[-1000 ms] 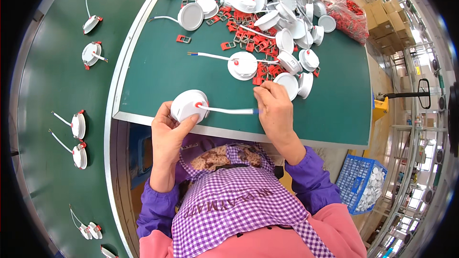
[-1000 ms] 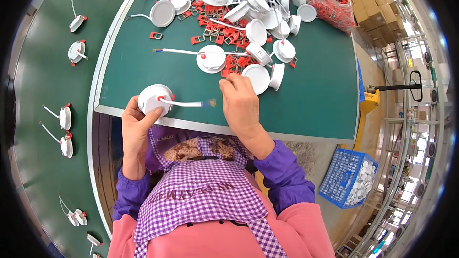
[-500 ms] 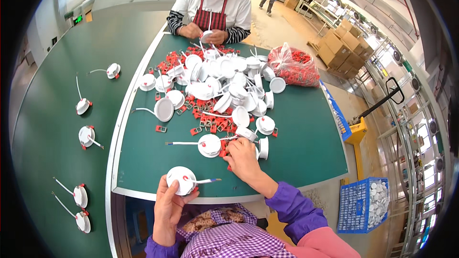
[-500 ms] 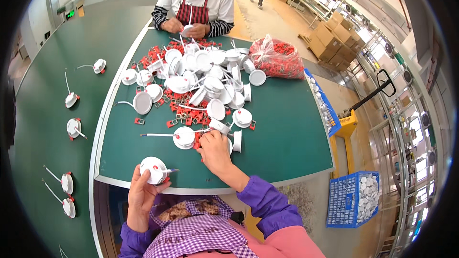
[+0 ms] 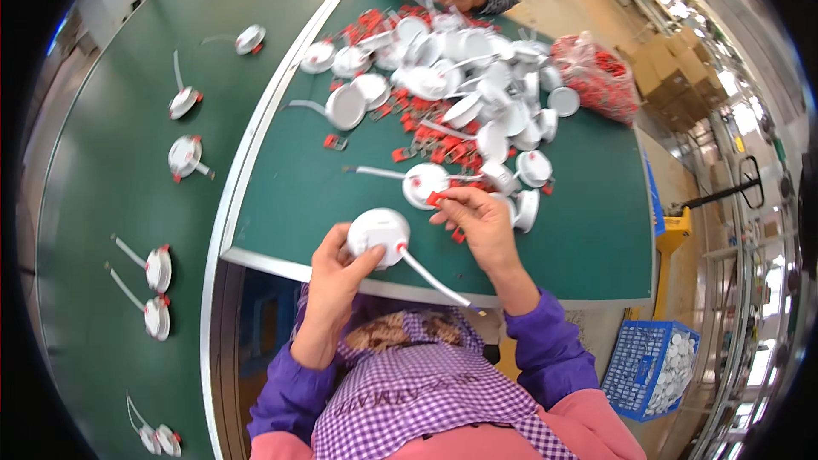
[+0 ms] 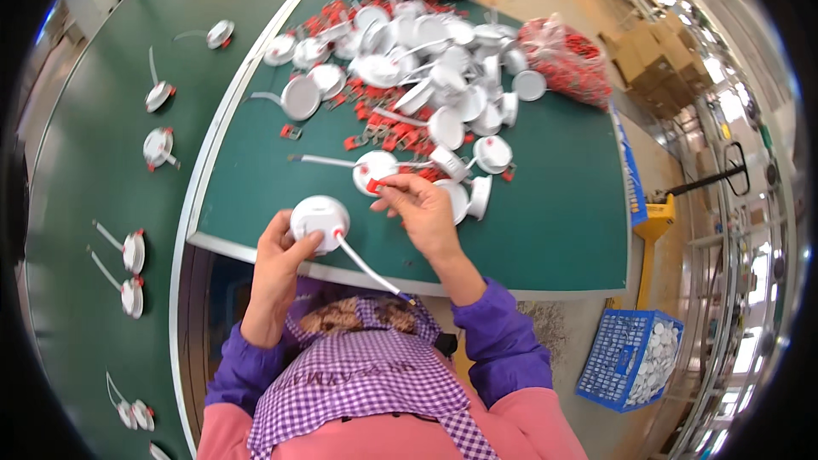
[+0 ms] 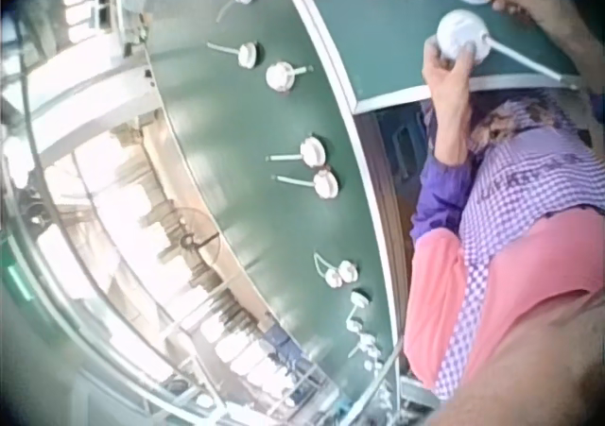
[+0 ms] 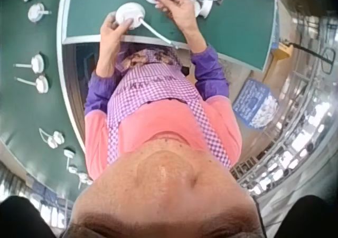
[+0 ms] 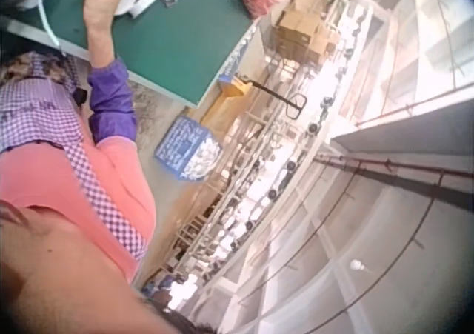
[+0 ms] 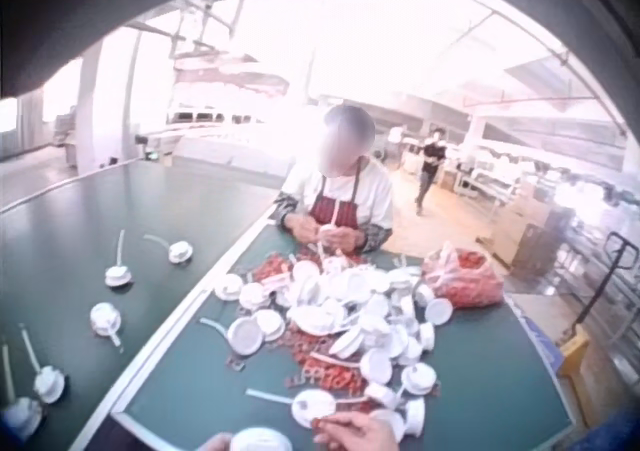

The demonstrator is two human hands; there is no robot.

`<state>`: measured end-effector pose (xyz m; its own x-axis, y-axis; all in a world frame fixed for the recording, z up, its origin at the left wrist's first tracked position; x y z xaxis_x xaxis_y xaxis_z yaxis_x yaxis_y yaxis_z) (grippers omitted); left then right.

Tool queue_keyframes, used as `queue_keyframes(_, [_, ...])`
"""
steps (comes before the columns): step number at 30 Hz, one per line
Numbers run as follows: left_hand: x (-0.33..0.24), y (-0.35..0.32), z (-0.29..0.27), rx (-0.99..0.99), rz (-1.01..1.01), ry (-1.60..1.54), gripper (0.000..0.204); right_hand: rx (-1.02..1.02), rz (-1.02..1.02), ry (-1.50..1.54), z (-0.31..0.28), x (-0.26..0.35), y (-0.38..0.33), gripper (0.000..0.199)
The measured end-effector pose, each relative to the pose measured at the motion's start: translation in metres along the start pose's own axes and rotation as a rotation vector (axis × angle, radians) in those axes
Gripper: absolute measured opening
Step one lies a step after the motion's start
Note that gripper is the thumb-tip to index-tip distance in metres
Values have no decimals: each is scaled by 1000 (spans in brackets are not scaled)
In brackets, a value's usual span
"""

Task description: The person assembles small lighting fixtures by hand, attaching red plastic clips and electrical wires to lighting fixture housings.

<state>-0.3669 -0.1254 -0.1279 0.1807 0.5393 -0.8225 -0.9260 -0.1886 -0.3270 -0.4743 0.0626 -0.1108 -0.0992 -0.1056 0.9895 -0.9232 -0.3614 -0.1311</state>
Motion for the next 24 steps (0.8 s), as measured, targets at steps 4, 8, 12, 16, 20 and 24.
queue_keyframes(4, [6,1,-5,-17,39,-74,31,-24,-53,-198,18,14,-18,21])
queue_keyframes(8, [9,-1,-6,-1,55,-93,32,-28,-171,-457,40,33,-27,21])
queue_keyframes(12, [10,0,-8,1,77,-128,34,82,95,-152,48,24,-28,20])
queue_keyframes(16, [14,1,-11,7,30,-73,33,121,26,-132,53,25,-28,17])
queue_keyframes(20, [19,0,-13,-6,-29,23,30,42,-181,-263,49,34,-26,16])
queue_keyframes(24, [20,1,-7,3,-34,64,30,-26,-357,-657,51,44,-21,15])
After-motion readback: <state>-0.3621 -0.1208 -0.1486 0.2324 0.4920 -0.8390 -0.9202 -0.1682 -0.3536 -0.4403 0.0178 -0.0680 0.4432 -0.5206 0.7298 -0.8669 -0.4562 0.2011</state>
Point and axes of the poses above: each hand's wrist, its own y-axis towards the middle knuckle, its own z-axis out of the palm, x = y × z, the point moved 6 cm from there along y, towards the middle knuckle, and after that the axes turned 1 degree about -y, right-handed, at the moved point
